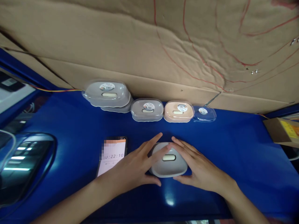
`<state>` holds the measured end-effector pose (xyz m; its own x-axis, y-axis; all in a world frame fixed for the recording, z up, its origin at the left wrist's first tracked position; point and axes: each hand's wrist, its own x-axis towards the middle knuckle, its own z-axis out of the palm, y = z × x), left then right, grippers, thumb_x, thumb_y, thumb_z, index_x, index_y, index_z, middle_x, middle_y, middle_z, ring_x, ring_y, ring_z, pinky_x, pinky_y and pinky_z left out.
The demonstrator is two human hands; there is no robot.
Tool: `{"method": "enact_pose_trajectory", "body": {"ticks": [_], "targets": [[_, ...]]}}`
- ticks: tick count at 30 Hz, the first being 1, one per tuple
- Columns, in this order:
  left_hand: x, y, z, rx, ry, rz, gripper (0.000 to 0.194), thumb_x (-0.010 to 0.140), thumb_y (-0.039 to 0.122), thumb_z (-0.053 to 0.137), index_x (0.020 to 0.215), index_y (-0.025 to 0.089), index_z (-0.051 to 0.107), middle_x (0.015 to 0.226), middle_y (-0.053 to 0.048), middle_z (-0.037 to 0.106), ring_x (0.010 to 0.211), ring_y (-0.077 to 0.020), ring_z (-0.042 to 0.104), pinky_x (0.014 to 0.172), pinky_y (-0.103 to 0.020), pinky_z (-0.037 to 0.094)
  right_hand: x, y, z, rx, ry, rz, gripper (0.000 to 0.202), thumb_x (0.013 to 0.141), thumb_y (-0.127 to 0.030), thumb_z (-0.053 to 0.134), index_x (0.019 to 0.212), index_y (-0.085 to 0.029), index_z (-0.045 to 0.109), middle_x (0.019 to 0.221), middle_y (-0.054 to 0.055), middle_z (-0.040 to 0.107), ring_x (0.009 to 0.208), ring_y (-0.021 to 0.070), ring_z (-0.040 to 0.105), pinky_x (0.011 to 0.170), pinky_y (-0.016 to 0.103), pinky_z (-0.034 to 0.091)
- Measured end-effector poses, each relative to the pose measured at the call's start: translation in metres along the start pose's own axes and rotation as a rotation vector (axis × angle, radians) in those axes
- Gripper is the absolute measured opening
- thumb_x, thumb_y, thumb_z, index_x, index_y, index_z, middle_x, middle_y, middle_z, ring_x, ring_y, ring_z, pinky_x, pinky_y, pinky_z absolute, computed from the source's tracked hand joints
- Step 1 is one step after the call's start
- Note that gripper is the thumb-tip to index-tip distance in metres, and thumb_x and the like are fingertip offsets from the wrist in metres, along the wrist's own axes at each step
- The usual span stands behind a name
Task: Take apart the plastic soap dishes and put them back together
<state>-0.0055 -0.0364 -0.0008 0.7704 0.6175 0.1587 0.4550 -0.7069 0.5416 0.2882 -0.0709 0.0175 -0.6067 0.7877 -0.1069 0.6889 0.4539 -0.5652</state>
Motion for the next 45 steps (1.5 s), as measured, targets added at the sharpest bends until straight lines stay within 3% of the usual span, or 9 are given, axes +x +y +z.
{"method": "enact_pose_trajectory", "body": {"ticks": [6, 10, 13, 16, 22, 30, 34, 40, 45], "targets": [[-0.001, 0.003, 0.001, 0.044, -0.081, -0.024, 0.105, 0.086, 0.021, 0.091, 0.171, 0.034, 0.031, 0.175, -0.017, 0.037, 0.152, -0.043, 0.052, 0.118, -0.063, 0.054, -0.003, 0.012, -0.008, 0.112, 0.028, -0.038, 0.109, 0.089, -0.057, 0.086, 0.174, -0.036, 0.021, 0.18, 0.011, 0.033, 0.164, 0.0348, 0.036, 0.129, 0.055, 0.044], [-0.002, 0.004, -0.003, 0.051, -0.051, -0.032, 0.094, 0.085, 0.015, 0.086, 0.166, 0.029, 0.039, 0.172, -0.016, 0.042, 0.148, -0.0422, 0.054, 0.118, -0.063, 0.054, -0.005, 0.05, -0.024, 0.129, 0.412, 0.068, 0.063, 0.108, -0.057, 0.057, 0.166, -0.037, 0.04, 0.167, 0.009, 0.053, 0.154, 0.0312, 0.052, 0.127, 0.056, 0.044], [-0.001, 0.006, -0.006, 0.061, -0.049, -0.02, 0.093, 0.084, 0.013, 0.086, 0.164, 0.028, 0.04, 0.17, -0.016, 0.045, 0.147, -0.0414, 0.055, 0.118, -0.061, 0.055, -0.003, 0.085, -0.028, -0.138, 0.608, 0.309, 0.062, 0.111, -0.051, 0.05, 0.169, -0.034, 0.033, 0.175, 0.011, 0.041, 0.164, 0.0345, 0.034, 0.132, 0.066, 0.029], [0.001, 0.006, -0.008, 0.082, -0.053, -0.019, 0.094, 0.082, 0.011, 0.087, 0.163, 0.026, 0.041, 0.169, -0.017, 0.046, 0.146, -0.0418, 0.055, 0.117, -0.062, 0.056, -0.002, 0.105, -0.027, -0.318, 0.479, 0.411, 0.069, 0.111, -0.054, 0.046, 0.172, -0.03, 0.024, 0.178, 0.015, 0.034, 0.167, 0.0396, 0.024, 0.13, 0.074, 0.022], [0.002, 0.002, -0.006, 0.116, -0.013, -0.015, 0.09, 0.085, 0.014, 0.086, 0.163, 0.026, 0.042, 0.168, -0.018, 0.046, 0.144, -0.0412, 0.057, 0.117, -0.061, 0.055, -0.016, 0.099, -0.038, -0.456, 0.472, 0.37, 0.061, 0.105, -0.061, 0.056, 0.16, -0.036, 0.046, 0.161, 0.016, 0.05, 0.148, 0.0413, 0.05, 0.12, 0.071, 0.036], [0.0, -0.002, -0.002, 0.066, 0.019, -0.044, 0.105, 0.088, 0.022, 0.088, 0.172, 0.028, 0.026, 0.169, -0.017, 0.046, 0.149, -0.0397, 0.053, 0.122, -0.058, 0.051, -0.035, 0.111, -0.057, -0.156, 0.444, 0.42, 0.081, 0.094, -0.066, 0.071, 0.159, -0.029, 0.041, 0.162, 0.017, 0.051, 0.151, 0.0404, 0.051, 0.124, 0.067, 0.041], [0.0, 0.002, -0.007, -0.059, 0.003, -0.123, 0.117, 0.088, 0.034, 0.091, 0.175, 0.037, 0.013, 0.171, -0.013, 0.045, 0.152, -0.0364, 0.052, 0.125, -0.055, 0.049, -0.038, 0.082, -0.063, 0.025, 0.45, 0.29, 0.068, 0.092, -0.05, 0.079, 0.15, -0.032, 0.047, 0.17, 0.014, 0.044, 0.158, 0.0382, 0.044, 0.128, 0.064, 0.038], [-0.001, 0.006, -0.013, -0.268, -0.096, -0.272, 0.136, 0.083, 0.048, 0.095, 0.175, 0.043, -0.006, 0.175, -0.012, 0.039, 0.154, -0.0353, 0.052, 0.121, -0.052, 0.052, -0.031, 0.022, -0.053, 0.328, 0.059, 0.037, 0.083, 0.086, -0.024, 0.081, 0.157, -0.038, 0.039, 0.173, 0.01, 0.043, 0.161, 0.0338, 0.042, 0.127, 0.056, 0.043], [-0.004, 0.006, -0.006, -0.404, -0.12, -0.279, 0.146, 0.081, 0.049, 0.096, 0.171, 0.043, -0.019, 0.172, -0.014, 0.044, 0.155, -0.0354, 0.051, 0.123, -0.058, 0.048, -0.015, 0.007, -0.033, 0.328, -0.019, -0.03, 0.088, 0.083, -0.02, 0.079, 0.16, -0.035, 0.04, 0.178, 0.011, 0.036, 0.162, 0.0342, 0.039, 0.127, 0.056, 0.044]]}}
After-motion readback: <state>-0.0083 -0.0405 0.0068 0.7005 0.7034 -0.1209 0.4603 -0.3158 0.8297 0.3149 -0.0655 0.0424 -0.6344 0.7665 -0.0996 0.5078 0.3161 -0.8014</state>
